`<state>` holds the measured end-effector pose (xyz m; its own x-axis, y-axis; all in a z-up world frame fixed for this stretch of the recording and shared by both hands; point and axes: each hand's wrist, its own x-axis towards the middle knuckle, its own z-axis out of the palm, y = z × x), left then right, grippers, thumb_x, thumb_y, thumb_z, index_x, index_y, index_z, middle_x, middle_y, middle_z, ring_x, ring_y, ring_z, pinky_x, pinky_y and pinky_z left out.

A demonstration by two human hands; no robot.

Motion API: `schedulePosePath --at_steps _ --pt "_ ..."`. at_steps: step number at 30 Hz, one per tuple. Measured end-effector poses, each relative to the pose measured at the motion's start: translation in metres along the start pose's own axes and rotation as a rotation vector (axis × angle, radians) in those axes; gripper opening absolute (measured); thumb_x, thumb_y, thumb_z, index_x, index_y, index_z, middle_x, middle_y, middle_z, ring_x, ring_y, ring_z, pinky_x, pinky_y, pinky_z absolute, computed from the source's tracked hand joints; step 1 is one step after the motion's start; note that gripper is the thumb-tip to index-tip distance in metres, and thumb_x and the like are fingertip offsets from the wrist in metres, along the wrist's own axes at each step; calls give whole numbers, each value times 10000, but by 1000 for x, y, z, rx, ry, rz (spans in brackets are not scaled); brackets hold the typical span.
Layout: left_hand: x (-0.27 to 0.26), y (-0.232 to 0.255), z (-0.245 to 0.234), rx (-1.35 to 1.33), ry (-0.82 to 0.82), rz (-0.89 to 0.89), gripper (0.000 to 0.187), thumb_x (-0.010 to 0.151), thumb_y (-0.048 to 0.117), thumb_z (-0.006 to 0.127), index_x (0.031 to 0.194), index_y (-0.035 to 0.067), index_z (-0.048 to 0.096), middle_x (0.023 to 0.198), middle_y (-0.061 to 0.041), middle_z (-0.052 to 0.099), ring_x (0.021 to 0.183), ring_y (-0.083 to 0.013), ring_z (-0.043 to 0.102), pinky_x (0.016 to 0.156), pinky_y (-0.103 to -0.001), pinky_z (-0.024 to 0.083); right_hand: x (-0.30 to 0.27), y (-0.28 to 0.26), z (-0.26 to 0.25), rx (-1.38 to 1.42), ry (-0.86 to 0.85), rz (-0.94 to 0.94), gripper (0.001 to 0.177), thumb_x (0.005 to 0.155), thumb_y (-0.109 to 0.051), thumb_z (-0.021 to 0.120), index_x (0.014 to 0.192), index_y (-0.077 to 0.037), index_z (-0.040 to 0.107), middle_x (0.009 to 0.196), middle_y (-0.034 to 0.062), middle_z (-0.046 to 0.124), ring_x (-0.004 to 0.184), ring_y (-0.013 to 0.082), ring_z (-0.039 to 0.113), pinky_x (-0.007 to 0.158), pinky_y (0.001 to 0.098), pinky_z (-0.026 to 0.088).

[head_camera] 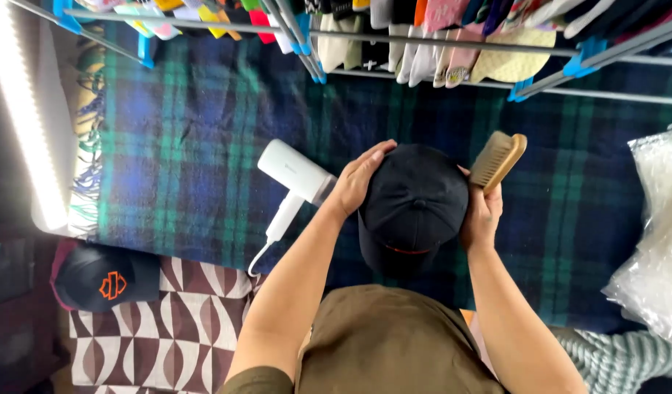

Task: A person uses a brush and a handheld steamer to clean and restore a black baseball cap.

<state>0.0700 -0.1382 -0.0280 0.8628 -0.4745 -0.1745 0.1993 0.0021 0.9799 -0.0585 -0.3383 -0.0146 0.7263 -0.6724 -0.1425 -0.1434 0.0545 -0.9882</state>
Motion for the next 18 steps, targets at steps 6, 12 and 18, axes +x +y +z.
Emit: schedulePosePath --at_steps 6,12,18 --pt "22 18 -2 -53 -68 -117 345 1079 285 497 1275 157 749 1384 -98 665 1383 -267 542 1232 -432 337 5 5 10 -56 75 -20 183 1044 -113 564 1194 -67 659 1068 116 668 1020 190 591 1049 446 464" --pt "14 31 1 -64 -62 -181 341 1049 302 513 1240 187 771 1369 -75 678 1378 -257 552 1229 -424 344 -3 30 7 165 81 -58 261 1030 -36 521 1275 -71 603 1070 90 666 968 171 607 1002 410 504" --pt "6 13 -3 -66 -42 -233 356 1047 370 534 1294 222 744 1377 -56 673 1355 -258 577 1196 -409 393 3 11 -15 57 25 -138 360 1050 20 482 1402 -39 528 1185 110 619 1067 166 518 1061 474 455"
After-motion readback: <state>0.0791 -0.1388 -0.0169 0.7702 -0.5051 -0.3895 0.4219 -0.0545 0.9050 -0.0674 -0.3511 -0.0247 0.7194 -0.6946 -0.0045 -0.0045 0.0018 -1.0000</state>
